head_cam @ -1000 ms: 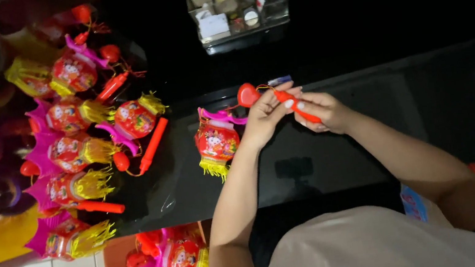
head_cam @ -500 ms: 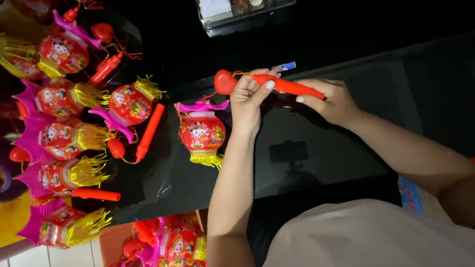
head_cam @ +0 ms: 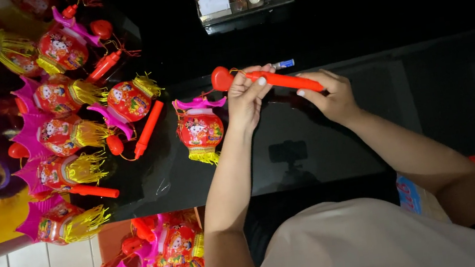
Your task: Assembling small decorative lanterns by attaching plastic handles to their strings and placing them in a box.
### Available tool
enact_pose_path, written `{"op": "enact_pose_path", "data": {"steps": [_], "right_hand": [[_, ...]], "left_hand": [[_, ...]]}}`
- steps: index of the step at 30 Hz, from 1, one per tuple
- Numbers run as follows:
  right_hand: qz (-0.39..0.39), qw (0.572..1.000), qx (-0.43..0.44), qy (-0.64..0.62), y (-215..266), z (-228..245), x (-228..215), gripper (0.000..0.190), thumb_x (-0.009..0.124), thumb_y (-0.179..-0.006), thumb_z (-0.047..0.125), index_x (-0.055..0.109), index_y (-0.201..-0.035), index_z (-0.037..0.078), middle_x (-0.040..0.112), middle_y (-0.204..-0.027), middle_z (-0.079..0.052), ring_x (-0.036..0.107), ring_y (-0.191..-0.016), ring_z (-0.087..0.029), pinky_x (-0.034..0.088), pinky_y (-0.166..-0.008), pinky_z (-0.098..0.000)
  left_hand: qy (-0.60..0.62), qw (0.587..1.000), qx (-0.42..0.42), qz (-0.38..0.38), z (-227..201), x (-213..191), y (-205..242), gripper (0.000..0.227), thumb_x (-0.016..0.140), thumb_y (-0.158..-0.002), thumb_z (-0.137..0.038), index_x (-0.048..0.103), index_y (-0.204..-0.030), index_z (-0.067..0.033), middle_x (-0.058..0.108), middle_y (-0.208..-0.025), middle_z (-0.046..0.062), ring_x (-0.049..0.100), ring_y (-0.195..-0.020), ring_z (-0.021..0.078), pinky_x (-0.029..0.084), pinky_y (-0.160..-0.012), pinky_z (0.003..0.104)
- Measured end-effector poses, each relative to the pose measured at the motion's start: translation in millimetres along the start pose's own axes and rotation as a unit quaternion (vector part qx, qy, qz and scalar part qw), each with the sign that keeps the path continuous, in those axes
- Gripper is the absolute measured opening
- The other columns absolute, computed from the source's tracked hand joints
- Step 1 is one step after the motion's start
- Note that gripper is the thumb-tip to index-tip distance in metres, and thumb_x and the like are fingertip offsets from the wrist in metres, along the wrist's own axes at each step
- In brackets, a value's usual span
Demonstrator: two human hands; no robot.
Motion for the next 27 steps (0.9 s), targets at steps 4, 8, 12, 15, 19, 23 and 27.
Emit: {"op": "enact_pose_path", "data": {"steps": [4, 8, 12, 15, 19, 23, 27], "right_hand": [[0.023, 0.997, 0.04, -0.058, 8, -18, 5, 0.02, 0.067, -0.099, 0.013, 0.078, -0.112, 0.005, 0.061, -0.061, -0.011, 0.06, -0.062, -0.021, 0.05, -0.06, -0.0347], [0.048, 0.992, 0.079, -0.084, 7, -25, 10, 0.037, 0.065, -0.104, 0.018, 0.066, -0.067, 0.011, 0.053, -0.047, -0.001, 0.046, -0.048, -0.012, 0.042, -0.05, -0.0256], [-0.001, 0.994, 0.09, -0.061, 14, -42, 3, 0.01, 0.077, -0.096, 0.014, 0.074, -0.1, 0.005, 0.066, -0.064, -0.012, 0.057, -0.064, -0.011, 0.048, -0.06, -0.0288], [-0.021, 0.993, 0.096, -0.069, 20, -54, 2, 0.024, 0.082, -0.092, 0.01, 0.074, -0.112, 0.001, 0.073, -0.085, -0.019, 0.069, -0.078, -0.019, 0.055, -0.067, -0.0349], [-0.002, 0.993, 0.07, -0.095, 14, -40, 0, 0.021, 0.074, -0.095, 0.007, 0.072, -0.113, -0.002, 0.074, -0.091, -0.019, 0.067, -0.091, -0.019, 0.055, -0.074, -0.0395], [0.023, 0.992, 0.094, -0.083, 11, -35, 5, 0.037, 0.066, -0.104, 0.012, 0.065, -0.067, 0.008, 0.058, -0.051, -0.003, 0.051, -0.049, -0.012, 0.044, -0.052, -0.0242], [-0.014, 0.994, 0.092, -0.053, 14, -45, 1, 0.01, 0.08, -0.092, 0.008, 0.073, -0.097, 0.004, 0.058, -0.06, -0.009, 0.056, -0.06, -0.013, 0.044, -0.056, -0.0278]], "left_hand": [[0.028, 1.0, -0.005, 0.009, 0, -4, -2, 0.03, 0.07, -0.091, 0.007, 0.064, -0.12, 0.0041, 0.069, -0.122, 0.026, 0.068, -0.114, 0.036, 0.062, -0.092, 0.041], [0.035, 0.999, -0.01, 0.011, -1, -2, -2, 0.029, 0.071, -0.091, 0.006, 0.064, -0.119, 0.0032, 0.069, -0.123, 0.026, 0.067, -0.115, 0.0352, 0.062, -0.092, 0.041], [0.026, 1.0, -0.009, 0.002, -2, -4, -2, 0.03, 0.07, -0.091, 0.007, 0.064, -0.12, 0.0028, 0.068, -0.123, 0.026, 0.067, -0.115, 0.0355, 0.062, -0.092, 0.04], [0.035, 0.999, -0.013, -0.003, -3, -2, -1, 0.029, 0.07, -0.091, 0.006, 0.064, -0.119, 0.0026, 0.068, -0.124, 0.026, 0.066, -0.115, 0.0359, 0.061, -0.093, 0.04], [0.037, 0.999, -0.018, -0.001, -2, -1, 0, 0.029, 0.071, -0.091, 0.006, 0.065, -0.118, 0.0021, 0.068, -0.123, 0.026, 0.067, -0.115, 0.0351, 0.061, -0.093, 0.04], [0.026, 0.999, -0.023, 0.006, -1, 0, 0, 0.028, 0.071, -0.091, 0.006, 0.065, -0.118, 0.0023, 0.068, -0.123, 0.025, 0.067, -0.116, 0.0346, 0.062, -0.092, 0.039], [0.017, 1.0, -0.016, -0.003, -4, 1, -1, 0.028, 0.071, -0.091, 0.006, 0.065, -0.118, 0.0019, 0.068, -0.123, 0.026, 0.067, -0.115, 0.0349, 0.061, -0.093, 0.039]]}}
Point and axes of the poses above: each hand's wrist, its own y-axis away from the middle knuckle, its own x-axis out of the palm, z = x × y, the point moved 9 cm from there along -y, towards the middle knuckle
